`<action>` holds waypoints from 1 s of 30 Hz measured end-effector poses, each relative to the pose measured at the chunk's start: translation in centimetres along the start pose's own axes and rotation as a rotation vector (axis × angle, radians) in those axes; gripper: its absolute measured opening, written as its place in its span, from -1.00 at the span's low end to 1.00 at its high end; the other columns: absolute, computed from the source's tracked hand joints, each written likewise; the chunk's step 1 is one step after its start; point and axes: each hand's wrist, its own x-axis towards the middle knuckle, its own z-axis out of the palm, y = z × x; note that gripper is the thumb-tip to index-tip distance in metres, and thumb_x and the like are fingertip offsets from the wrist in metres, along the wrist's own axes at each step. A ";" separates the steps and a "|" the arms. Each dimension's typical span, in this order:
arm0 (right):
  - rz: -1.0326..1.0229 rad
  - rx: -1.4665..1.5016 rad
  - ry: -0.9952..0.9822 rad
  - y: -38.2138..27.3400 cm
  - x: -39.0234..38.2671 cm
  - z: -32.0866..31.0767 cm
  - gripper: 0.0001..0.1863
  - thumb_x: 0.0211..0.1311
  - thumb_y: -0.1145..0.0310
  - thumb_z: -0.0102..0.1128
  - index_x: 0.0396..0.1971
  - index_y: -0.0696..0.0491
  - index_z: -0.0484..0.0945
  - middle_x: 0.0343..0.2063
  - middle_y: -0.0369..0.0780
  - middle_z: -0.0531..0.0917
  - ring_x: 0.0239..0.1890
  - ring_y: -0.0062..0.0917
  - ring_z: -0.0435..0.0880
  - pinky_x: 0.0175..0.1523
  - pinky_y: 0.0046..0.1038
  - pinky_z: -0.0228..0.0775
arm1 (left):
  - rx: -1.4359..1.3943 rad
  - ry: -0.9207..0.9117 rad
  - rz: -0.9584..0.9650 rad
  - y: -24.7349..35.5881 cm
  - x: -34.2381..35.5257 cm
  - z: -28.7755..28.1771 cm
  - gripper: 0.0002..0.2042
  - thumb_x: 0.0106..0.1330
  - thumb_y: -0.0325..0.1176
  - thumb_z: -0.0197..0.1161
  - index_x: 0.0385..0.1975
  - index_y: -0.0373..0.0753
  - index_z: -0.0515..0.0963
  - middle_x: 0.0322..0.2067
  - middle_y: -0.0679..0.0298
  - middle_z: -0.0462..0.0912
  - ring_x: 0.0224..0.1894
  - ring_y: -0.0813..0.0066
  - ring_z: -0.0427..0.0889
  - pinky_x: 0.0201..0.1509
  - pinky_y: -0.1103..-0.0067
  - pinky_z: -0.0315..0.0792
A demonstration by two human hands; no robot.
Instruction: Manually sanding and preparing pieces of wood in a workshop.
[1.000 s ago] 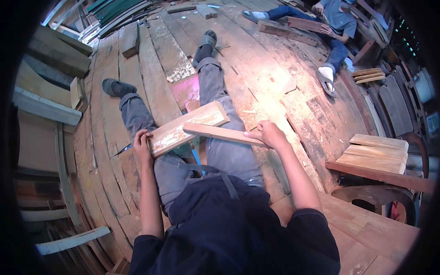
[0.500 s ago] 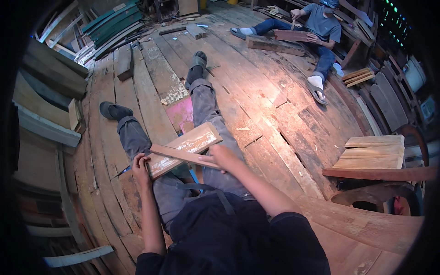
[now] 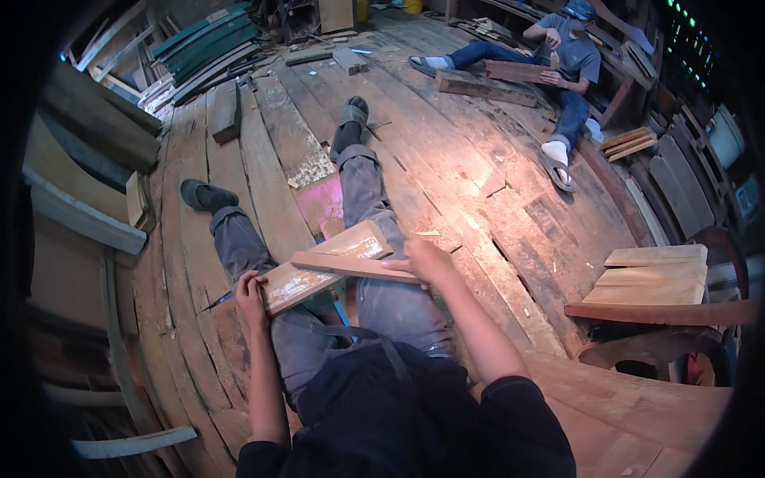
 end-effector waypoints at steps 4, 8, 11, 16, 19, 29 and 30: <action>-0.038 0.019 -0.125 -2.6 0.8 2.5 -0.30 0.04 -0.26 0.34 -0.48 0.21 0.49 -0.67 -0.14 0.59 -0.81 -0.46 0.53 -0.59 -0.41 0.41 | -0.016 -0.004 0.006 -0.3 -0.2 0.2 -0.84 0.42 -0.52 -0.02 -0.20 -0.35 0.54 -0.40 0.31 0.60 -0.28 0.60 0.56 -0.09 0.67 0.40; -0.023 0.088 -0.083 -0.6 0.2 1.8 -0.37 0.05 -0.22 0.38 -0.56 0.12 0.40 -0.72 -0.22 0.52 -0.81 -0.52 0.51 -0.60 -0.43 0.39 | 0.021 -0.008 0.018 0.0 0.1 0.7 -0.85 0.41 -0.52 0.00 -0.20 -0.36 0.53 -0.40 0.31 0.59 -0.27 0.57 0.57 -0.08 0.66 0.41; -0.013 0.075 -0.014 5.3 -0.1 -0.2 -0.37 0.00 -0.18 0.44 -0.61 0.05 0.31 -0.75 -0.27 0.44 -0.79 -0.55 0.47 -0.62 -0.43 0.35 | -0.041 0.000 0.012 0.0 0.5 0.2 -0.86 0.40 -0.51 0.02 -0.20 -0.36 0.53 -0.40 0.30 0.59 -0.27 0.58 0.57 -0.08 0.67 0.41; 0.104 0.160 0.047 6.1 -2.5 -2.9 -0.37 -0.09 -0.11 0.55 -0.62 0.03 0.28 -0.75 -0.30 0.38 -0.78 -0.56 0.40 -0.64 -0.44 0.25 | -0.036 -0.026 0.011 0.0 0.6 0.0 -0.86 0.43 -0.50 0.01 -0.19 -0.37 0.53 -0.39 0.31 0.60 -0.26 0.59 0.55 -0.05 0.66 0.40; 0.016 0.063 0.078 6.2 -0.8 -1.2 -0.36 -0.08 -0.15 0.52 -0.61 0.05 0.29 -0.75 -0.27 0.40 -0.77 -0.56 0.42 -0.63 -0.43 0.28 | -0.010 -0.012 0.013 0.2 0.4 -0.1 -0.85 0.43 -0.50 0.01 -0.19 -0.37 0.53 -0.38 0.30 0.60 -0.26 0.59 0.55 -0.05 0.65 0.40; -0.041 0.120 -0.030 0.0 0.9 3.0 -0.35 -0.04 -0.16 0.49 -0.53 0.09 0.31 -0.74 -0.26 0.45 -0.84 -0.55 0.45 -0.64 -0.41 0.36 | 0.016 -0.015 -0.002 0.5 -0.1 0.4 -0.84 0.42 -0.47 0.04 -0.16 -0.37 0.54 -0.35 0.30 0.61 -0.25 0.59 0.56 -0.05 0.67 0.40; -0.021 0.143 -0.019 0.9 0.8 2.5 -0.37 -0.06 -0.10 0.52 -0.54 0.07 0.29 -0.75 -0.29 0.42 -0.84 -0.57 0.43 -0.67 -0.42 0.33 | 0.029 0.014 -0.015 0.3 0.1 0.3 -0.84 0.42 -0.47 0.04 -0.16 -0.37 0.54 -0.35 0.30 0.61 -0.25 0.59 0.56 -0.05 0.67 0.40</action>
